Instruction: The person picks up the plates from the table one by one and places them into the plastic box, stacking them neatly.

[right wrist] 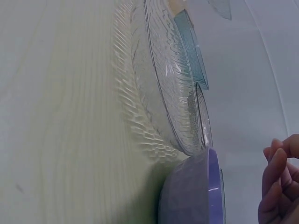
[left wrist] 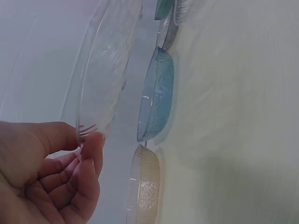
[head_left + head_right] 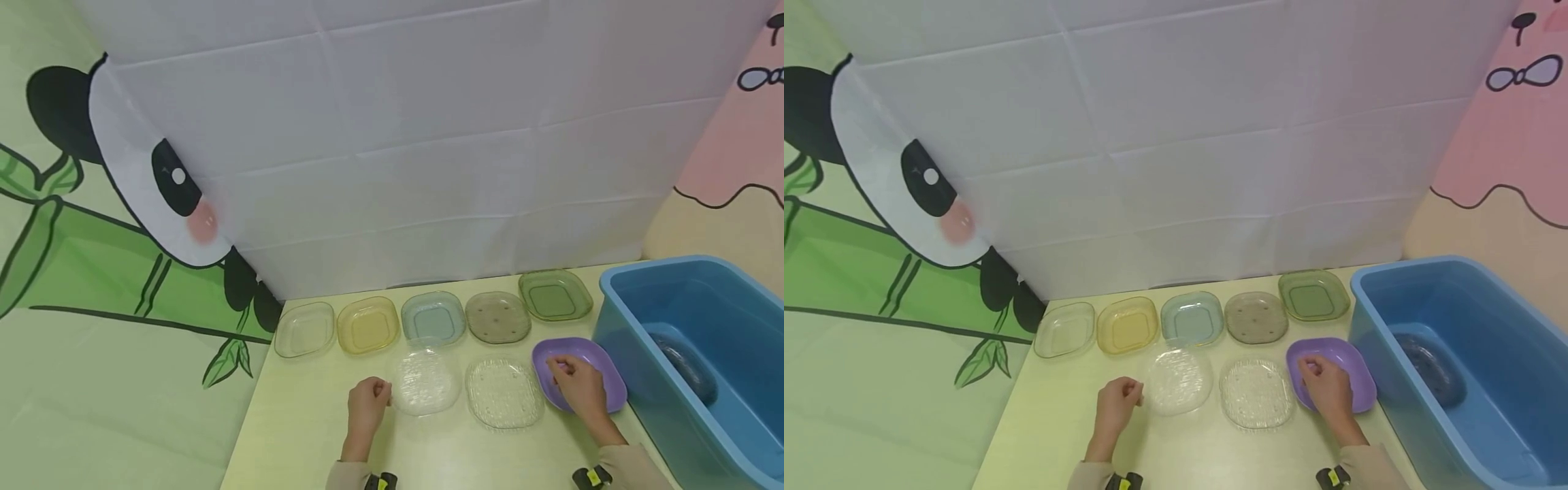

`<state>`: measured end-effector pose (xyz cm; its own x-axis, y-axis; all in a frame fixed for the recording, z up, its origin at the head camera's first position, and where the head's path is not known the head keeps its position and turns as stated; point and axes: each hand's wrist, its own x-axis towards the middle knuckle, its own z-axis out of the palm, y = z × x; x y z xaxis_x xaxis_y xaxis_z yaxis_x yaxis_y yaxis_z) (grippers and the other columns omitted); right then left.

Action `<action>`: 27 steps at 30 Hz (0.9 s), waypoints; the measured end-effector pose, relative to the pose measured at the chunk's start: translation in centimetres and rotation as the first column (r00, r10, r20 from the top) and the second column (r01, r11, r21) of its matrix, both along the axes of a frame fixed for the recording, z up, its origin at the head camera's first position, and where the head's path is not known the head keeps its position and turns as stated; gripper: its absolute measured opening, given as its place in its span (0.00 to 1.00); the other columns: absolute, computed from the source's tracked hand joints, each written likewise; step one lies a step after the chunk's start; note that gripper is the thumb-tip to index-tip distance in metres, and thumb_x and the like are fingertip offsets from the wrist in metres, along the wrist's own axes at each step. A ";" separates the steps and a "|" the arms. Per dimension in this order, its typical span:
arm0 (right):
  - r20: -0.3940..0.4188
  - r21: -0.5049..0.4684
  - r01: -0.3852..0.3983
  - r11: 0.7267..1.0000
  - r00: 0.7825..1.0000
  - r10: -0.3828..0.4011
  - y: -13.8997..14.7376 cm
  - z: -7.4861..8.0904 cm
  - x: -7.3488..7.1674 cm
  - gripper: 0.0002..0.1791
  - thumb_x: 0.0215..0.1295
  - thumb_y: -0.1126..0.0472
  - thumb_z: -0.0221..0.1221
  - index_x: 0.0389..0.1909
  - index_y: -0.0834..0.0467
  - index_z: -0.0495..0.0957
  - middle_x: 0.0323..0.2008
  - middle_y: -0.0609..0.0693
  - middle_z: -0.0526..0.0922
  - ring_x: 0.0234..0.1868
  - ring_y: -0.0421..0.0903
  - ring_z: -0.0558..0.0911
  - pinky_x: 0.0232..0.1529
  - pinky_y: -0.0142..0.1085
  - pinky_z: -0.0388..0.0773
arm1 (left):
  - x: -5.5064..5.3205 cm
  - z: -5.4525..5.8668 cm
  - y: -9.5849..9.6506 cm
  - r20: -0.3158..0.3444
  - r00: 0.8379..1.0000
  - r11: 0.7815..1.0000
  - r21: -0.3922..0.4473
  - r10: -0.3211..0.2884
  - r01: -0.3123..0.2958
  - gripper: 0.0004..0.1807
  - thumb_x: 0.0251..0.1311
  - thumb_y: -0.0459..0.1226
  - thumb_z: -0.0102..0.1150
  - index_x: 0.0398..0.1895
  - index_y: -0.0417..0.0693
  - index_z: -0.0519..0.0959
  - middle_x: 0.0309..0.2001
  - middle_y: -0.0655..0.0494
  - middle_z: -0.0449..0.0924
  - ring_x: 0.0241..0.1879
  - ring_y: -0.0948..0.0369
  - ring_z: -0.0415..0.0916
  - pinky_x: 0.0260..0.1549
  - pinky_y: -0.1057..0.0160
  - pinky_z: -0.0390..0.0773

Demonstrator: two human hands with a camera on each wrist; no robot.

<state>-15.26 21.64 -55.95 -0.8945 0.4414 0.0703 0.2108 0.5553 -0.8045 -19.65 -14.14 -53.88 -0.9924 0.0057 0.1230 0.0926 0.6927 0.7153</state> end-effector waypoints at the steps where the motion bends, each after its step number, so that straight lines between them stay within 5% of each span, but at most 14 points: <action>1: 0.002 0.000 -0.003 1.000 1.000 0.003 0.0 0.0 0.0 0.17 0.62 0.50 0.56 0.37 0.61 0.81 0.19 0.48 0.81 0.16 0.32 0.74 0.22 0.30 0.66 | -0.1 0.3 0.2 -0.003 1.000 1.000 0.011 0.001 -0.001 0.06 0.54 0.31 0.58 0.21 0.40 0.78 0.16 0.55 0.78 0.15 0.68 0.68 0.16 0.71 0.66; 18: 0.028 -0.018 0.000 1.000 1.000 0.000 -0.6 0.4 -0.3 0.15 0.61 0.52 0.57 0.37 0.60 0.81 0.18 0.47 0.81 0.16 0.34 0.75 0.22 0.30 0.67 | -0.9 3.9 3.5 -0.046 0.998 0.997 0.068 -0.032 0.035 0.07 0.54 0.32 0.58 0.21 0.40 0.79 0.16 0.55 0.79 0.15 0.68 0.71 0.16 0.72 0.67; 27: 0.007 -0.024 -0.018 1.000 1.000 0.019 -1.3 0.2 -0.7 0.13 0.61 0.54 0.57 0.34 0.61 0.81 0.17 0.47 0.80 0.16 0.33 0.73 0.22 0.29 0.66 | -0.8 4.3 5.6 -0.022 0.996 0.991 0.103 -0.088 0.090 0.06 0.54 0.32 0.58 0.22 0.40 0.79 0.17 0.54 0.80 0.16 0.67 0.75 0.17 0.71 0.69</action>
<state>-15.92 20.38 -55.74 -0.9030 0.4262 0.0534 0.2064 0.5395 -0.8163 -20.43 -8.53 -49.56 -0.9862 0.0800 0.1451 0.1638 0.6036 0.7803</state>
